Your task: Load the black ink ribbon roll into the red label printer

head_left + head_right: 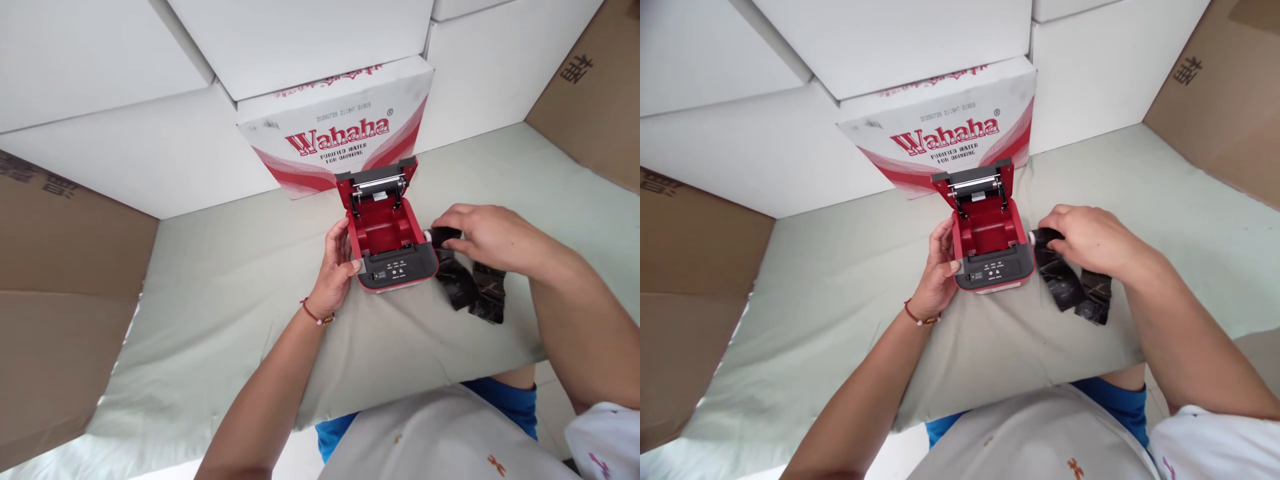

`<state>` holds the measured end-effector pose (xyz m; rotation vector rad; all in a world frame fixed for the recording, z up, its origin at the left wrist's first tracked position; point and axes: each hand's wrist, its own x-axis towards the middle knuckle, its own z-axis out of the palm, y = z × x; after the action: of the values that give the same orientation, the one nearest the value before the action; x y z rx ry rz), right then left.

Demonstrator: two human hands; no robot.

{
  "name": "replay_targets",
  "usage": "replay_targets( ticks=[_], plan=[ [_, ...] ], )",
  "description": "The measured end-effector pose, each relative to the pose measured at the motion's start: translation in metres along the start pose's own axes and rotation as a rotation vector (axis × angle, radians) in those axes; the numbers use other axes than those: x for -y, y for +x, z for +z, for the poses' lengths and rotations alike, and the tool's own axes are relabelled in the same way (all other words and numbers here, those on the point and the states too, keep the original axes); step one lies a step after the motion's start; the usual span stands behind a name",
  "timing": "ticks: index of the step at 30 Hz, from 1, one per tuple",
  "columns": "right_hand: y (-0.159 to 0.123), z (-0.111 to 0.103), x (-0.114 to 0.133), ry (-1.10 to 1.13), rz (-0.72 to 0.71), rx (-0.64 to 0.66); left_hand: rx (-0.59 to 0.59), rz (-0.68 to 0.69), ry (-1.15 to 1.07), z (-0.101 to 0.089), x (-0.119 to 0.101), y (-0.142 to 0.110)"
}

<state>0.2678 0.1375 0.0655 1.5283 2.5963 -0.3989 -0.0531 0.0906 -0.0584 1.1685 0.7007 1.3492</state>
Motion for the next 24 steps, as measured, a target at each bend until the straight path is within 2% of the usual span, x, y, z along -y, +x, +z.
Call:
replay_targets(
  ticks=[5,9,10,13,15,17,19,22,24],
  plan=[
    [-0.007,-0.007,0.012,0.001,-0.074,-0.105,0.019,-0.013,0.001,-0.003,0.001,0.0],
    [-0.031,-0.044,0.005,0.205,-0.263,-0.334,0.033,0.001,0.017,-0.004,0.001,0.001],
    [-0.035,-0.054,0.005,0.255,-0.283,-0.352,0.033,0.003,0.019,-0.004,0.001,0.001],
    [-0.028,-0.071,0.02,0.367,-0.296,-0.246,0.024,-0.003,0.014,-0.003,0.002,0.001],
    [-0.008,-0.067,0.041,0.364,-0.29,-0.177,0.013,-0.001,0.005,-0.002,0.002,0.001],
    [0.014,-0.055,0.064,0.265,-0.254,-0.162,0.007,0.009,-0.001,-0.001,0.001,0.001],
    [0.031,-0.042,0.086,0.126,-0.138,-0.149,0.006,0.01,0.003,0.0,0.001,0.001],
    [0.042,-0.032,0.11,-0.074,0.044,-0.078,0.007,0.009,0.021,-0.001,0.002,0.001],
    [0.045,-0.032,0.118,-0.146,0.079,-0.024,0.015,0.013,0.034,-0.001,0.003,0.001]
  ],
)
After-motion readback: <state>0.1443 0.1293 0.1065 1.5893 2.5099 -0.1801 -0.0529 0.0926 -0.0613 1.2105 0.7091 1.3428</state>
